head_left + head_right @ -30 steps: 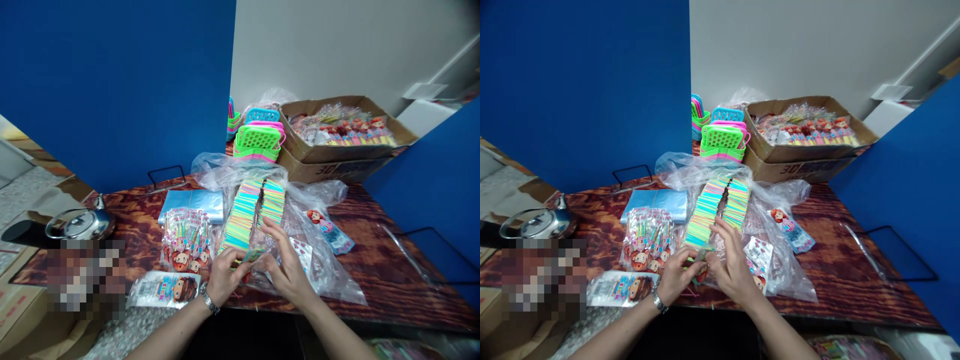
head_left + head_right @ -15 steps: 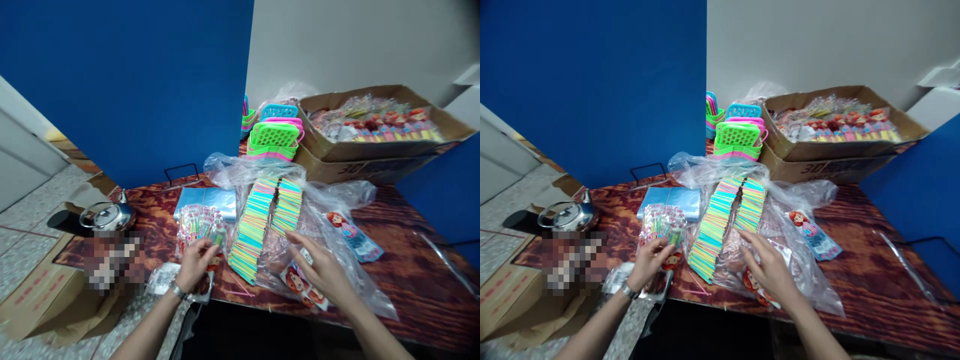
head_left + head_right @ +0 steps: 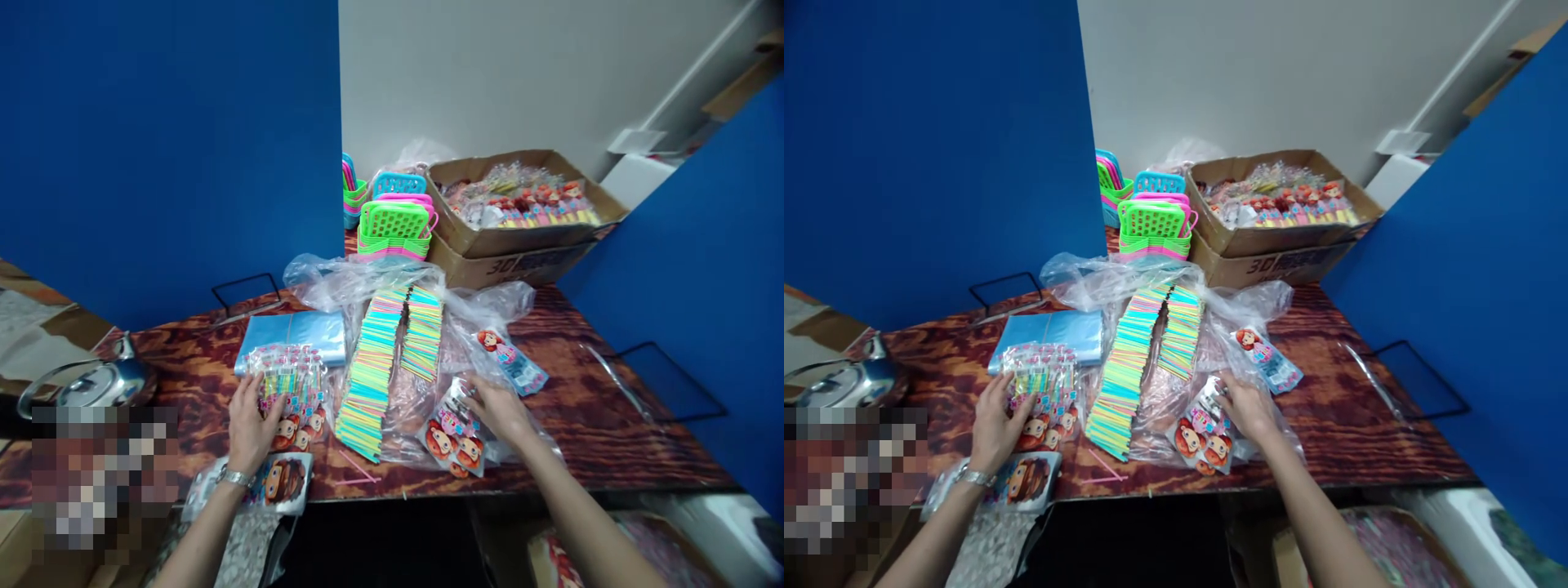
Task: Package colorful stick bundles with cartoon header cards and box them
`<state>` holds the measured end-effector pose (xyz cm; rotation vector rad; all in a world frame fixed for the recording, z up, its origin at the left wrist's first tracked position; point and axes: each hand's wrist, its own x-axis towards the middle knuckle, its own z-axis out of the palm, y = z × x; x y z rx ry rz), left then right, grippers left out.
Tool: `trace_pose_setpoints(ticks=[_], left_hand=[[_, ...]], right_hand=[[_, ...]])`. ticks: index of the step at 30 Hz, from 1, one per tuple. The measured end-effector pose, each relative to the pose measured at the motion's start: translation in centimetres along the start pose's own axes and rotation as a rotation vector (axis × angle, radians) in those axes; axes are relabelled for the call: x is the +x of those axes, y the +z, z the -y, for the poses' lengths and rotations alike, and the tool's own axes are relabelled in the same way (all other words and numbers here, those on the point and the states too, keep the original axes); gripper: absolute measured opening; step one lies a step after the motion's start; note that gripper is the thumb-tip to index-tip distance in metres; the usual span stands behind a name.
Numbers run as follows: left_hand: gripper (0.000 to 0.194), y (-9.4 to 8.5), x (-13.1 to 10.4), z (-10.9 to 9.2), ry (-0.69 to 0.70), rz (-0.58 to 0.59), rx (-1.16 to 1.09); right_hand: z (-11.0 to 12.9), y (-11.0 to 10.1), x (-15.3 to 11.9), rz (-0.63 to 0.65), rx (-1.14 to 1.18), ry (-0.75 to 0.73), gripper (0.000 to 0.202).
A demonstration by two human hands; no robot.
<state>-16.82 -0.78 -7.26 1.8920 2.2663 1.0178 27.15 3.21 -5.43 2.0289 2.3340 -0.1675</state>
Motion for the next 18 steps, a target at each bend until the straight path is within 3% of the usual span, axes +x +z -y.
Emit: trace_pose_setpoints(ticks=[4,8,10,14,18], left_hand=[[0.053,-0.8,0.2,-1.2,0.049,-0.069,0.008],[0.051,-1.2,-0.1,-6.6,0.151,-0.199,-0.075],[0.048,-0.7,-0.7,-10.3,0.243,-0.070,-0.231],[0.043,1.3,-2.3,-16.9,0.323,0.397,-0.540],[0.023,2.5,-3.2,-19.6,0.249,0.634,-0.769]], right_hand=[[-0.4,0.0,0.1,-0.052,-0.039,-0.010,0.024],[0.1,-2.0,-0.4,-0.168,-0.035,-0.088,0.024],[0.9,-3.9,-0.9,-0.262,0.058,-0.198,0.023],[3.9,-8.3,-2.0,-0.258,0.350,-0.436,0.020],[7.0,-10.5,-3.1,-0.302,0.504,-0.519,0.015]])
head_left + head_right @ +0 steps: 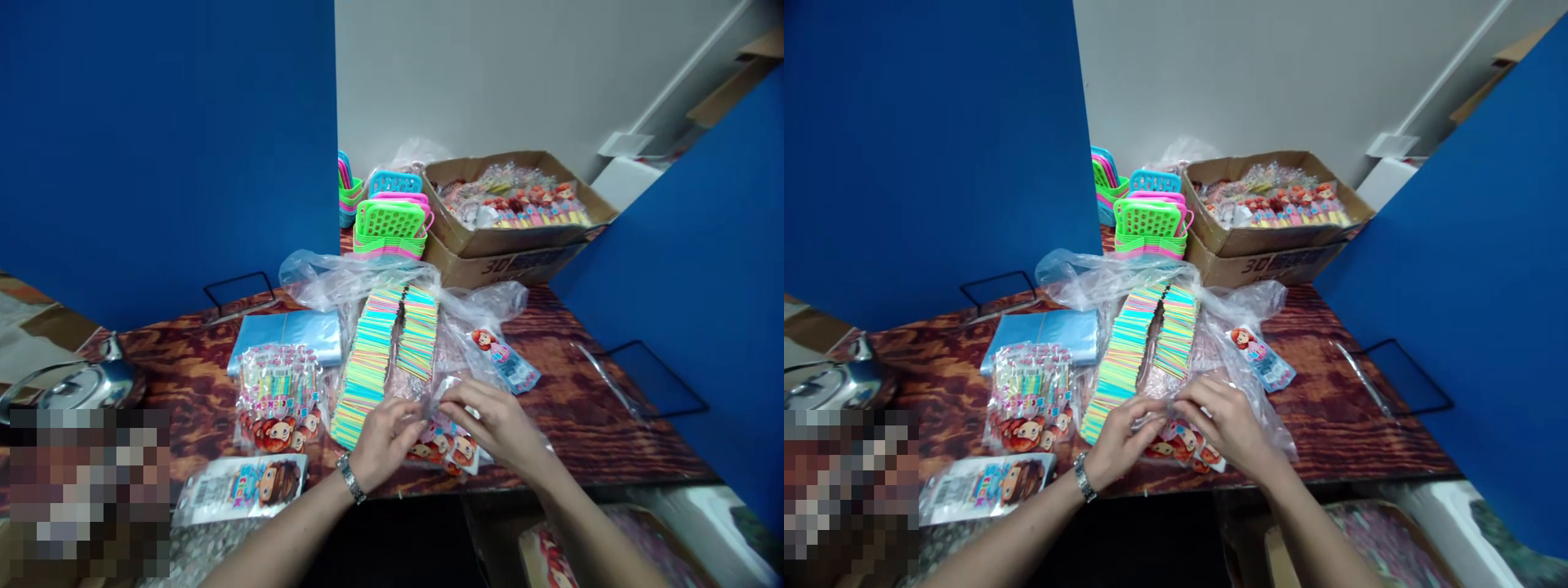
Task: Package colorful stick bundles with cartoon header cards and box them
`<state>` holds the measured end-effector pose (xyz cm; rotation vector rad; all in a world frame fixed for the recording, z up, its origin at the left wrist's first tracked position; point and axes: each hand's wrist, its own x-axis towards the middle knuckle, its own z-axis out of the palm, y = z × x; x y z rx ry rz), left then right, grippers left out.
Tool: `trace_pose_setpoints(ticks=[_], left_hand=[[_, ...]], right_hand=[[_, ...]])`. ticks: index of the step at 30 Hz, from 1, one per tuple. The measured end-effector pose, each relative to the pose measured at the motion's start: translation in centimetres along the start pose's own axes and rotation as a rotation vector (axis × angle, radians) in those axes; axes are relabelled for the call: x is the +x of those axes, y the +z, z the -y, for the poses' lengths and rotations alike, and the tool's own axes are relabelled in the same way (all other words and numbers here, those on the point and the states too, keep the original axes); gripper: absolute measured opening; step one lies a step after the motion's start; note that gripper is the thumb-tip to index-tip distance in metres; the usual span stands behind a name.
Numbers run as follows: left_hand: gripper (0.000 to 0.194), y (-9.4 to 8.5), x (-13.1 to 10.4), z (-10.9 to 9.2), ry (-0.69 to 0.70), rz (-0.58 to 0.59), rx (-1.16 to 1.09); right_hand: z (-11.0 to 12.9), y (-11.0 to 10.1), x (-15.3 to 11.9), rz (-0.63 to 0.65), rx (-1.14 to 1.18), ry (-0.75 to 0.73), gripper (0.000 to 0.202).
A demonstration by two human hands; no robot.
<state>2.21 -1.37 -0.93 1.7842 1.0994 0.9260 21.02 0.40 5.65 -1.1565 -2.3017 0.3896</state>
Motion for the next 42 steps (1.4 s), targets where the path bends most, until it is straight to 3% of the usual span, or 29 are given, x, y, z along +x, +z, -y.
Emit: trace_pose_setpoints(ticks=[4,7,10,12,14,20,26,32,37,42], left_hand=[[0.019,-0.2,-0.5,0.3,-0.108,0.074,-0.100],[0.017,-0.9,-1.2,1.1,-0.213,0.015,-0.083],[0.022,-1.5,-1.9,1.8,-0.275,-0.069,-0.109],[0.023,-1.7,-2.4,2.0,-0.294,-0.089,-0.148],[0.023,-1.7,-2.8,1.9,-0.321,-0.078,-0.190],[0.021,-1.6,-3.6,1.5,-0.373,-0.051,-0.260],[0.020,-1.9,-3.7,1.6,-0.406,-0.043,-0.264],[0.021,-1.7,-3.7,1.7,-0.402,-0.058,-0.283],[0.022,-1.8,-3.7,1.5,-0.415,-0.072,-0.317],[0.022,-2.0,-3.5,1.6,-0.410,-0.108,-0.320]], right_hand=[[1.2,1.4,-0.1,-0.037,0.031,-0.018,0.015],[0.5,2.5,-0.3,0.055,0.174,0.005,0.015],[-1.7,3.9,0.4,0.161,0.302,0.105,0.025],[-3.8,5.3,1.4,0.139,0.140,0.184,0.033],[-5.7,7.1,2.5,0.155,-0.342,0.277,0.034],[-8.1,11.4,3.9,0.236,-0.597,0.271,0.032],[-8.4,11.6,3.5,0.279,-0.635,0.235,0.028],[-8.8,11.5,4.0,0.267,-0.520,0.308,0.021],[-8.9,10.6,4.3,0.203,-0.274,0.419,0.019],[-7.8,9.5,3.6,0.104,0.149,0.502,0.025]])
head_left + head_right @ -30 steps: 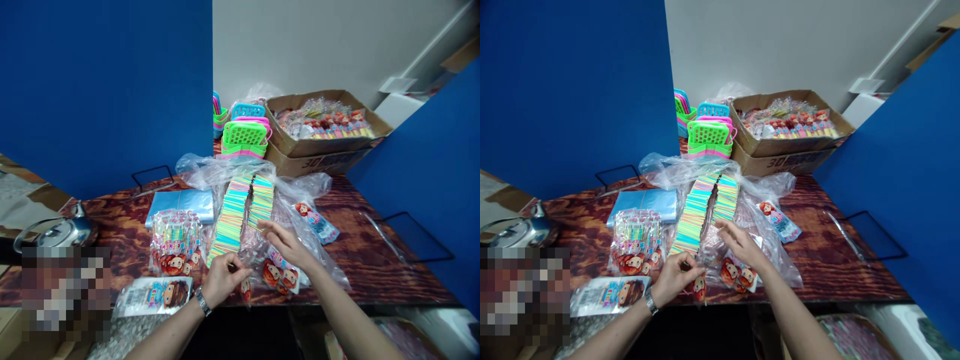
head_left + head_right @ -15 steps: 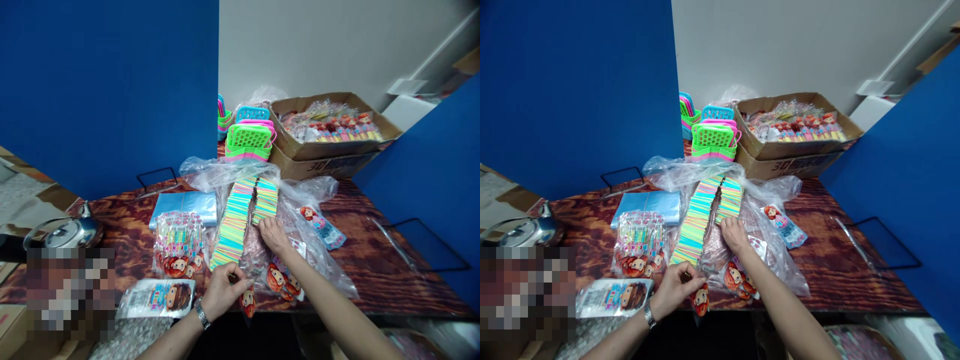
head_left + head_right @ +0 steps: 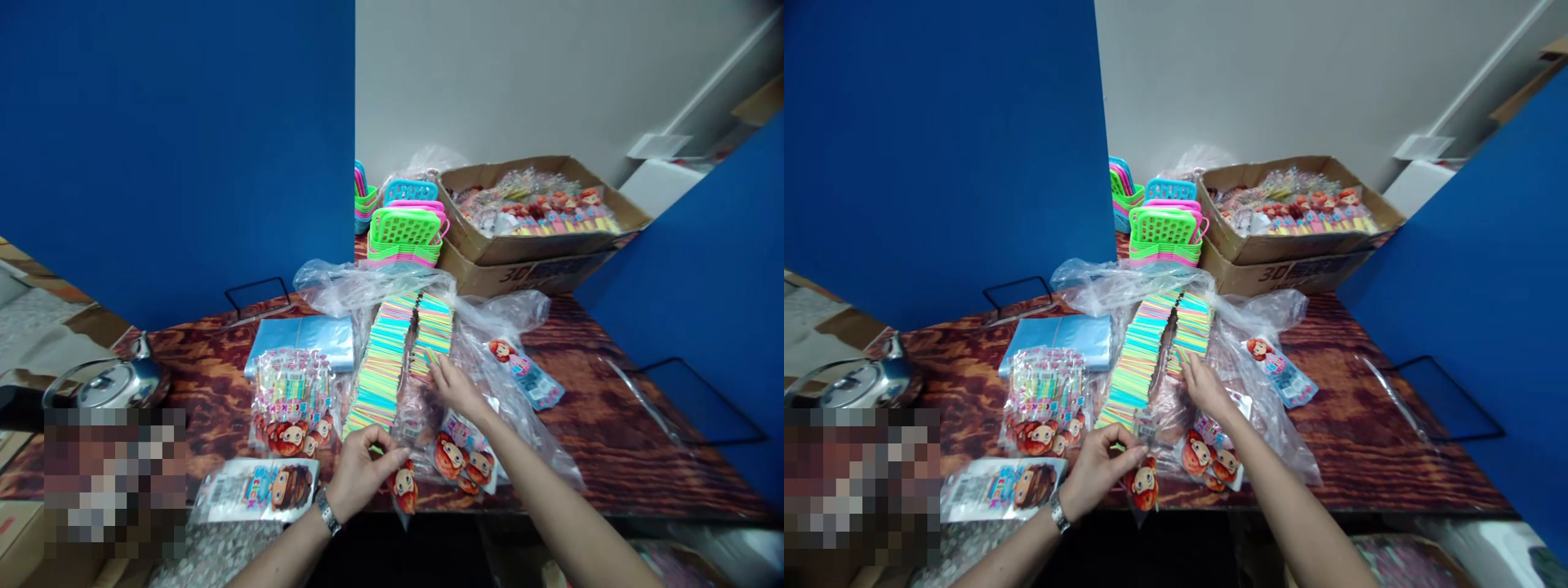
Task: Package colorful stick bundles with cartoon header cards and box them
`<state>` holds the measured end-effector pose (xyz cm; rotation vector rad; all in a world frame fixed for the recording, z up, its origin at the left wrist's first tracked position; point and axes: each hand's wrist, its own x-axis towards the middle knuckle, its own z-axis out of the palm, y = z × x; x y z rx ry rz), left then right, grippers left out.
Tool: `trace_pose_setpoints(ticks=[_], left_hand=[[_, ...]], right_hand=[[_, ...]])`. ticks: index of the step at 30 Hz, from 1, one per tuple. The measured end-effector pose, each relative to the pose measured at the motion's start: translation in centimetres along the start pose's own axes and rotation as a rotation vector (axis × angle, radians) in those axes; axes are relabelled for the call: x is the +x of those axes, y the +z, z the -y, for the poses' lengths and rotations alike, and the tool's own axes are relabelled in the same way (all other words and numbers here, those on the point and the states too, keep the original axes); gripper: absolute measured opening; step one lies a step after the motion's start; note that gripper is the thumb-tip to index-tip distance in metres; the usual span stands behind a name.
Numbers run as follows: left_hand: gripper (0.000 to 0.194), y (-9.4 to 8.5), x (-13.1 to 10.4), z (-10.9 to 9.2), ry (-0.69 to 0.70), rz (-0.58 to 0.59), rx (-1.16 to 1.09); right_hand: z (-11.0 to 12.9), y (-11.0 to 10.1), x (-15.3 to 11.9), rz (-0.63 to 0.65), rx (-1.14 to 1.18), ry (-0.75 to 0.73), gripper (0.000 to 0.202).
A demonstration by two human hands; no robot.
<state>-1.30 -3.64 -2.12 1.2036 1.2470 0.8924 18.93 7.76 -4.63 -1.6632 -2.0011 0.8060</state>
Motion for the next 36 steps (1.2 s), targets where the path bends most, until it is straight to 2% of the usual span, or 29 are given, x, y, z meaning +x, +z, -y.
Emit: trace_pose_setpoints(ticks=[4,10,21,28,30,33,36], left_hand=[[0.021,-0.2,0.4,-0.1,0.045,-0.052,0.036],[0.020,-0.3,0.7,-0.7,0.100,-0.092,0.088],[0.021,-0.4,0.6,0.0,0.087,-0.156,0.099],[0.020,-0.6,0.5,0.2,0.109,-0.158,0.142],[0.020,-0.7,0.6,0.3,0.126,-0.176,0.166],[0.016,-0.7,0.7,0.3,0.165,-0.210,0.236],[0.014,-0.5,0.9,0.3,0.196,-0.227,0.323]], right_hand=[[1.9,-0.1,-2.0,-0.015,0.323,-0.013,0.039],[5.0,-1.2,-3.3,-0.007,0.974,0.054,0.033],[5.1,-1.4,-2.7,-0.059,0.882,0.005,0.031],[4.0,-1.4,-1.9,-0.079,0.727,0.090,0.039],[5.1,-1.3,-2.5,-0.155,0.803,0.056,0.034],[7.9,-1.2,-4.2,-0.296,0.912,-0.028,0.025],[10.5,-1.1,-5.6,-0.342,0.868,-0.085,0.024]])
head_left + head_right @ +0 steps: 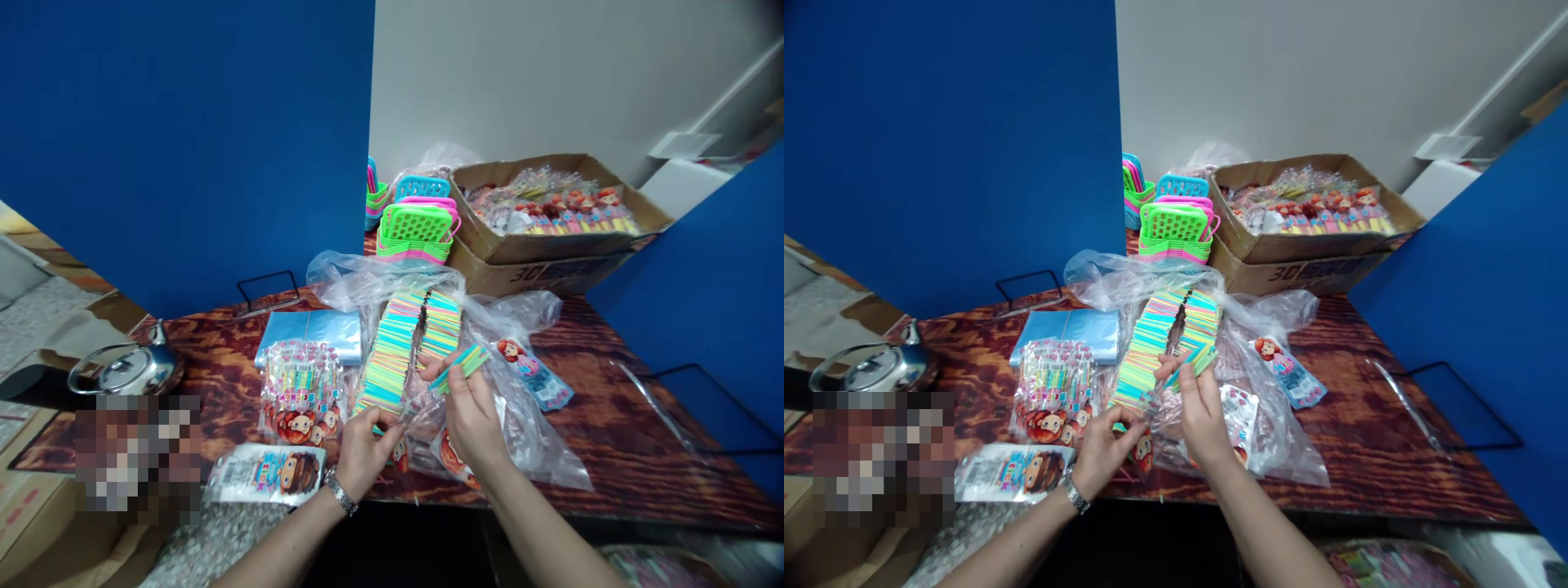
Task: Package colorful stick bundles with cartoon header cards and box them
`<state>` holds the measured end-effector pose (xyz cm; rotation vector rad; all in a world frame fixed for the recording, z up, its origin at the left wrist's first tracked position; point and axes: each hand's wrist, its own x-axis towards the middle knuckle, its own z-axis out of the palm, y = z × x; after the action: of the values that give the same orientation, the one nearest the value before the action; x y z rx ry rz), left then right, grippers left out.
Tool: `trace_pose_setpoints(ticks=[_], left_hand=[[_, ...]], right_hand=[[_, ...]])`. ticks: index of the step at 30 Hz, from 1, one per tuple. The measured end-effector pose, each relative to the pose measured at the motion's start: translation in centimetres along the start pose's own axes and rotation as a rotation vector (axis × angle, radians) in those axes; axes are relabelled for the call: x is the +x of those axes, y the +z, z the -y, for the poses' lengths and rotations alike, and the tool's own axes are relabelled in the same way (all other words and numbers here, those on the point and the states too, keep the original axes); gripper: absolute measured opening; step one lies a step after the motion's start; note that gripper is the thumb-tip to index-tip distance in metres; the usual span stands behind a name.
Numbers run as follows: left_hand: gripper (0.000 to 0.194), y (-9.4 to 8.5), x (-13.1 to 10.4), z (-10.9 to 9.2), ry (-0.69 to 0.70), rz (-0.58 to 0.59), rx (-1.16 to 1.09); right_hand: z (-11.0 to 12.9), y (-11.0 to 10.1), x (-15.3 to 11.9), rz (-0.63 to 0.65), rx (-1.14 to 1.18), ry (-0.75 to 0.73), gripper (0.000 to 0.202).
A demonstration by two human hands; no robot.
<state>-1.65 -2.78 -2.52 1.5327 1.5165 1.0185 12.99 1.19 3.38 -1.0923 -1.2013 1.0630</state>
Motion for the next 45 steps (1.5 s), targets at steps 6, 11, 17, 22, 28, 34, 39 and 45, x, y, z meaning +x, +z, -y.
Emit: trace_pose_setpoints(ticks=[6,11,17,22,28,34,39,45], left_hand=[[0.014,0.5,-0.1,-0.5,0.028,-0.018,0.052],[0.012,0.2,0.0,-1.0,0.055,-0.046,0.037],[0.007,-0.9,0.3,-1.0,0.242,-0.049,0.093],[0.010,-1.3,0.5,-0.6,0.374,-0.060,0.106],[0.014,-3.8,-0.2,-0.5,0.324,-0.003,0.095],[0.025,-10.9,-0.4,4.3,-0.034,-0.113,0.149],[0.032,-14.1,1.4,9.0,0.030,-0.337,0.502],[0.047,-13.6,3.1,11.1,0.141,-0.433,0.642]], right_hand=[[-0.2,1.5,-1.2,-0.007,-0.166,-0.077,0.028],[-1.1,2.1,-1.7,0.027,-0.235,-0.079,0.029],[-0.5,-0.1,-1.9,0.234,-0.426,-0.242,0.038],[0.6,-2.1,-1.1,0.262,-0.554,-0.408,0.033],[0.8,-2.0,-1.0,0.356,-0.699,-0.585,0.030],[-1.7,-5.0,-0.5,0.277,-0.826,-0.542,0.027],[-5.7,-9.8,0.3,0.182,-1.130,-0.464,0.026],[-7.9,-14.1,0.4,0.225,-1.571,-0.044,0.039]])
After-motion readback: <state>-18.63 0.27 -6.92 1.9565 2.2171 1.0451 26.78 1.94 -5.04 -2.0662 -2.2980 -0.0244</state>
